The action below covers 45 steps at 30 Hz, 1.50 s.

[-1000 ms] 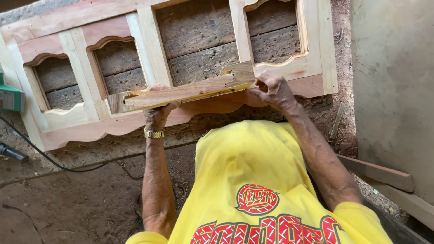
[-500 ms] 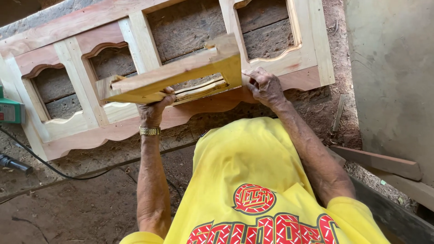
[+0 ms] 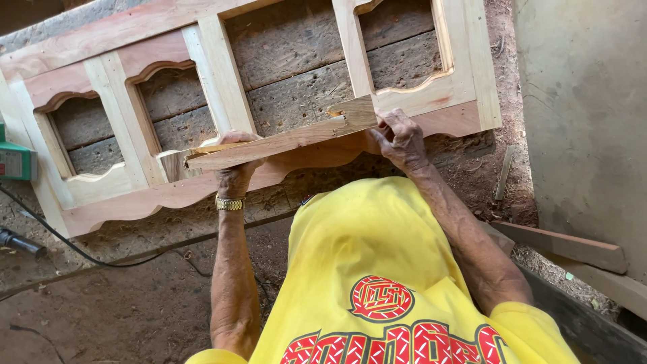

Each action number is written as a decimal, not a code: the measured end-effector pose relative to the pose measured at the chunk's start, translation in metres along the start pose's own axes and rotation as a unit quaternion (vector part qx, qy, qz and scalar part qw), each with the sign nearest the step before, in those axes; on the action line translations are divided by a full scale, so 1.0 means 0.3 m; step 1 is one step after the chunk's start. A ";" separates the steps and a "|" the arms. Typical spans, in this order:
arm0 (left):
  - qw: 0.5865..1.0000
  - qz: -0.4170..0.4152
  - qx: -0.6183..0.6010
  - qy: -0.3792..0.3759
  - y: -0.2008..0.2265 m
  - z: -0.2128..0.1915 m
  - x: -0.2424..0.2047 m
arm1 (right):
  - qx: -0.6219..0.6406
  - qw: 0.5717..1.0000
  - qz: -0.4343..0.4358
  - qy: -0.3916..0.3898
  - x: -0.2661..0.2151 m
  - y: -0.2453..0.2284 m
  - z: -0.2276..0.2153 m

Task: Planing wooden components and fitting a frame into a larger furniture structure.

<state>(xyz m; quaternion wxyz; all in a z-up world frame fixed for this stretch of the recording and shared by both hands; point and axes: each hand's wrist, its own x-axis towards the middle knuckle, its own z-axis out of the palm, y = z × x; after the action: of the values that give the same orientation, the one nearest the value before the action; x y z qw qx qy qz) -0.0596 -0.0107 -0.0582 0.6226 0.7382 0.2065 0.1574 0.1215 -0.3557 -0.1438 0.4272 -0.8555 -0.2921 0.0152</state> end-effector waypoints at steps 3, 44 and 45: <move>1.000 0.015 0.007 0.026 -0.016 0.010 -0.008 | -0.041 0.999 0.011 0.006 0.013 -0.043 0.004; 0.927 -0.114 -0.339 0.111 -0.404 -0.156 0.007 | -0.009 0.920 -0.350 0.175 0.211 -0.851 -0.207; 0.928 -0.108 -0.333 0.127 -0.439 -0.140 -0.020 | 0.006 0.918 -0.358 0.171 0.217 -0.867 -0.198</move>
<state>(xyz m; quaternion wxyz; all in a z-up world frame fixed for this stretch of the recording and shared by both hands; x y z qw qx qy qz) -0.0998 0.0405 -0.1805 0.8146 0.4354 0.2979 0.2410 0.0654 -0.2445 0.1010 0.4530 -0.6805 -0.5011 -0.2839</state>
